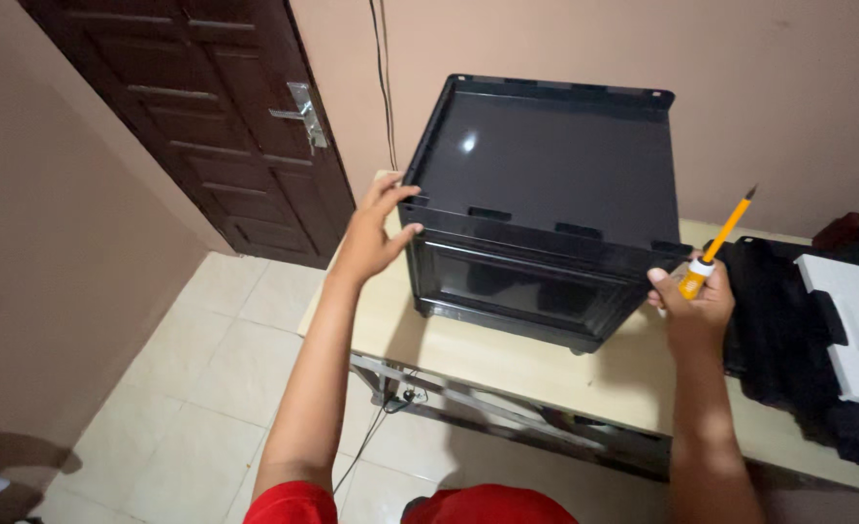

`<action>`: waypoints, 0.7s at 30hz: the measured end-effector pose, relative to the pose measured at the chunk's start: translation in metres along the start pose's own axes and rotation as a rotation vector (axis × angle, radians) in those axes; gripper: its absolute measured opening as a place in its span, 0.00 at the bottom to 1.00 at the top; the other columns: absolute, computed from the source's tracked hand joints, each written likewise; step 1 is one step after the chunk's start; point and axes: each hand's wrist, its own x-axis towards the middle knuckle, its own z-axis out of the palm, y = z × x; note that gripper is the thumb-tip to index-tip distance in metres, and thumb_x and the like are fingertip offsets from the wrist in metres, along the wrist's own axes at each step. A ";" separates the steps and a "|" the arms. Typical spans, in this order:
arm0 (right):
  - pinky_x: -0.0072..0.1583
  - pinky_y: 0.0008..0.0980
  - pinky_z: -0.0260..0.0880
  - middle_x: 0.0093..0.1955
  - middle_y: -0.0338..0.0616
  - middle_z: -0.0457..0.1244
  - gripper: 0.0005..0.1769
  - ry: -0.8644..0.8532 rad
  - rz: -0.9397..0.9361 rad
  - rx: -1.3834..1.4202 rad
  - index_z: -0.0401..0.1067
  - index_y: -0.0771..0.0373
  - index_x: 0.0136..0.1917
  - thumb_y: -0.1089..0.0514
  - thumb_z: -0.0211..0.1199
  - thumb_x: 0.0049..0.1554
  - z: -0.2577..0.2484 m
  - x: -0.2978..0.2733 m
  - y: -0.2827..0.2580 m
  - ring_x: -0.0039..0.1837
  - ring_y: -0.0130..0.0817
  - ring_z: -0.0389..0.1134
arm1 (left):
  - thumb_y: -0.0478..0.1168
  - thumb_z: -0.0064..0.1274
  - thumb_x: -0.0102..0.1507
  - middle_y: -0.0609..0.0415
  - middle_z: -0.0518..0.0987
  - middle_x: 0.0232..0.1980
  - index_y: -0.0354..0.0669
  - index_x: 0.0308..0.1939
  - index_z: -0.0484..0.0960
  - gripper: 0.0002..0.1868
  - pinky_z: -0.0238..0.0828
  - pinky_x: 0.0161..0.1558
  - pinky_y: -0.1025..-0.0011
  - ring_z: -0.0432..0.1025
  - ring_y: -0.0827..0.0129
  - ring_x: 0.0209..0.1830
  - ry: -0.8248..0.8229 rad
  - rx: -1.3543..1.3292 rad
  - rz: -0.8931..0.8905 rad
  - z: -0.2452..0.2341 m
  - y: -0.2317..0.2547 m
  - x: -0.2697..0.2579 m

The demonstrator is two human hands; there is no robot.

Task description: The person assembles a black plastic storage box by fitting side panels, a front panel, and a top lid onto a base. They use a yellow utility knife to pry and align the interlocking edges, then press the parts together to form a closed box.

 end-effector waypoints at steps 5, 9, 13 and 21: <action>0.45 0.25 0.70 0.41 0.37 0.60 0.15 0.027 0.009 -0.129 0.63 0.64 0.55 0.67 0.69 0.64 0.002 -0.004 -0.002 0.39 0.24 0.64 | 0.32 0.62 0.59 0.36 0.64 0.75 0.41 0.59 0.74 0.25 0.71 0.64 0.60 0.66 0.41 0.71 -0.023 -0.073 -0.023 0.004 -0.005 0.002; 0.44 0.23 0.69 0.44 0.35 0.60 0.19 0.087 0.054 -0.116 0.66 0.58 0.62 0.68 0.67 0.61 0.007 -0.006 -0.008 0.40 0.23 0.65 | 0.33 0.64 0.58 0.38 0.66 0.73 0.42 0.56 0.75 0.24 0.73 0.58 0.60 0.72 0.42 0.63 -0.058 -0.021 -0.070 -0.002 -0.004 0.008; 0.46 0.26 0.73 0.45 0.36 0.61 0.17 0.079 0.063 -0.031 0.64 0.58 0.58 0.68 0.68 0.62 0.007 -0.008 -0.007 0.42 0.25 0.67 | 0.34 0.65 0.57 0.40 0.67 0.73 0.43 0.56 0.75 0.24 0.74 0.54 0.59 0.76 0.44 0.57 -0.067 -0.029 -0.100 -0.007 -0.001 0.009; 0.43 0.27 0.72 0.44 0.37 0.61 0.17 0.068 0.087 -0.040 0.61 0.57 0.58 0.66 0.67 0.63 0.001 -0.010 0.000 0.39 0.27 0.67 | 0.34 0.65 0.57 0.41 0.66 0.74 0.44 0.57 0.76 0.24 0.77 0.49 0.61 0.78 0.48 0.51 -0.100 -0.063 -0.096 -0.013 -0.001 0.011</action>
